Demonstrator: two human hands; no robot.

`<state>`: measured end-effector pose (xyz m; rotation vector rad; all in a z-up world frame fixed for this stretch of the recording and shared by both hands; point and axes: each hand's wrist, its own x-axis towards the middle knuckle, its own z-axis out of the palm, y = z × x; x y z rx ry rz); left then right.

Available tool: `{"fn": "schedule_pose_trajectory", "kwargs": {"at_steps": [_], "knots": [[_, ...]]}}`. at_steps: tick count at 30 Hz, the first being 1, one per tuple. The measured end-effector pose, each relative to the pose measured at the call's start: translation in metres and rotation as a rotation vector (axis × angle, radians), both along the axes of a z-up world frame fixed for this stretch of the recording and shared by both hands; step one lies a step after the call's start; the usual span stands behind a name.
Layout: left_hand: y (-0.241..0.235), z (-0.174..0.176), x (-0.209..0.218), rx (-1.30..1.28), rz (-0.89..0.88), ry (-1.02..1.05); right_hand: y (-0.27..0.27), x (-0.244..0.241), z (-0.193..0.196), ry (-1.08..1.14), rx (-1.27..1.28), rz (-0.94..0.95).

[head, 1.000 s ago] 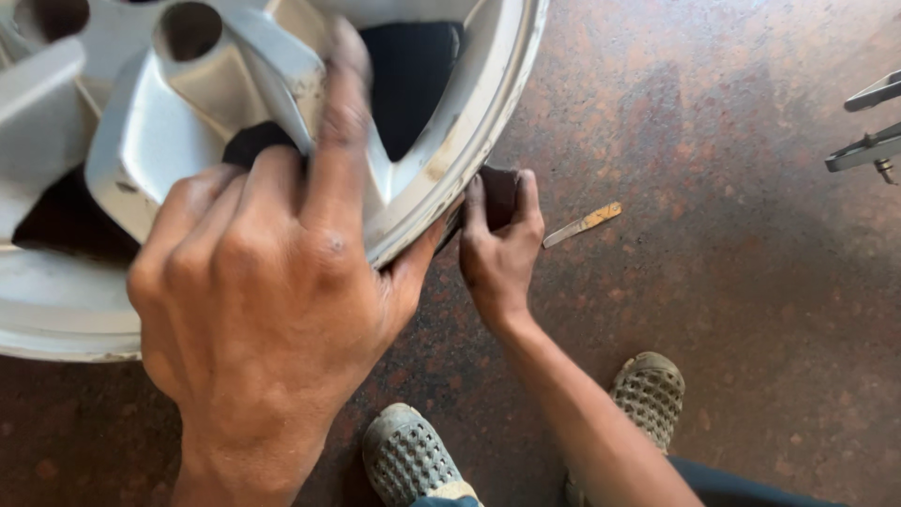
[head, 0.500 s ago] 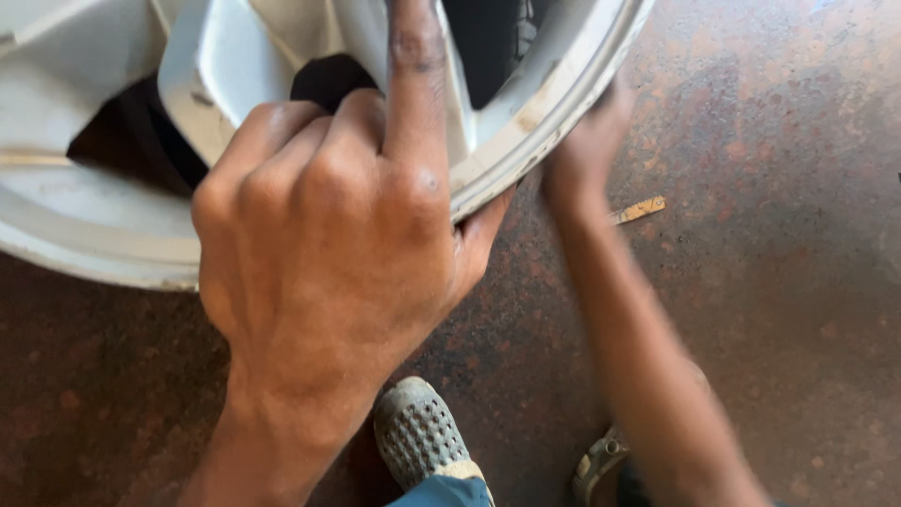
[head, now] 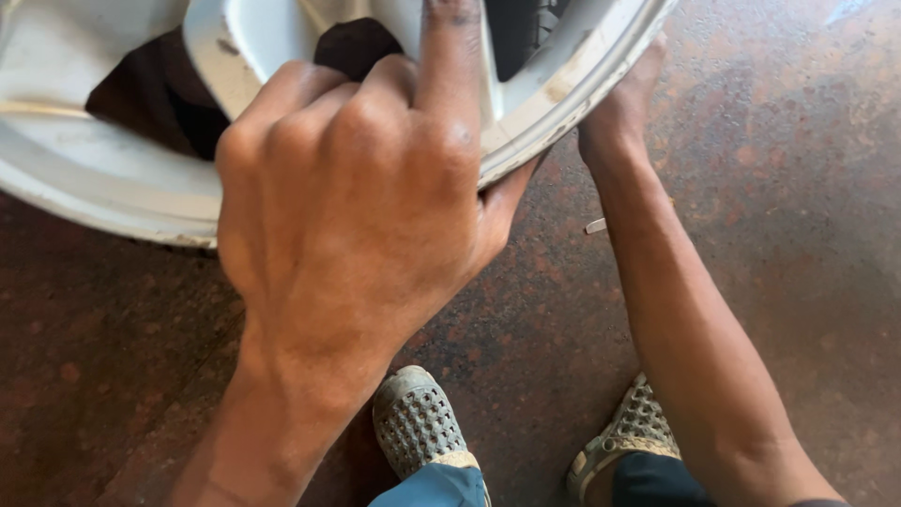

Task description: The person scrubs the rim of a car wheel using a small abrasive block. They hold the wheel steady with one hand while moving the block along the edge with the other, working on the outer lip and the inner barrel of the rim.

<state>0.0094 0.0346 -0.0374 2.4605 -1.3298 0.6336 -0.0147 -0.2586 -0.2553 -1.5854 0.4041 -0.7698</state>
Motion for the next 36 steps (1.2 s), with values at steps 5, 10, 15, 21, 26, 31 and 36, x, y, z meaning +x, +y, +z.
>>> {"fn": "schedule_pose_trajectory", "kwargs": {"at_steps": [5,10,15,21,26,31,36], "knots": [[0.001,0.001,-0.001,-0.067,0.008,-0.056,0.004,-0.007,0.001,-0.026,-0.204,0.045],[0.008,-0.007,0.002,-0.05,-0.017,0.021,0.002,-0.005,-0.005,0.016,-0.053,0.033],[0.01,-0.01,0.001,-0.12,-0.026,-0.028,-0.001,-0.01,-0.011,-0.054,-0.075,0.125],[0.009,-0.007,0.002,-0.085,-0.039,0.033,0.013,-0.007,0.012,-0.018,-0.081,0.087],[0.004,0.006,0.008,-0.057,-0.021,0.071,0.132,-0.059,0.031,0.004,-0.189,-0.256],[0.001,0.013,0.008,-0.006,-0.025,0.093,0.072,-0.016,0.046,-0.026,-0.107,-0.13],[-0.004,0.023,0.011,0.016,-0.016,0.106,0.099,-0.055,0.045,0.372,-0.227,-0.282]]}}
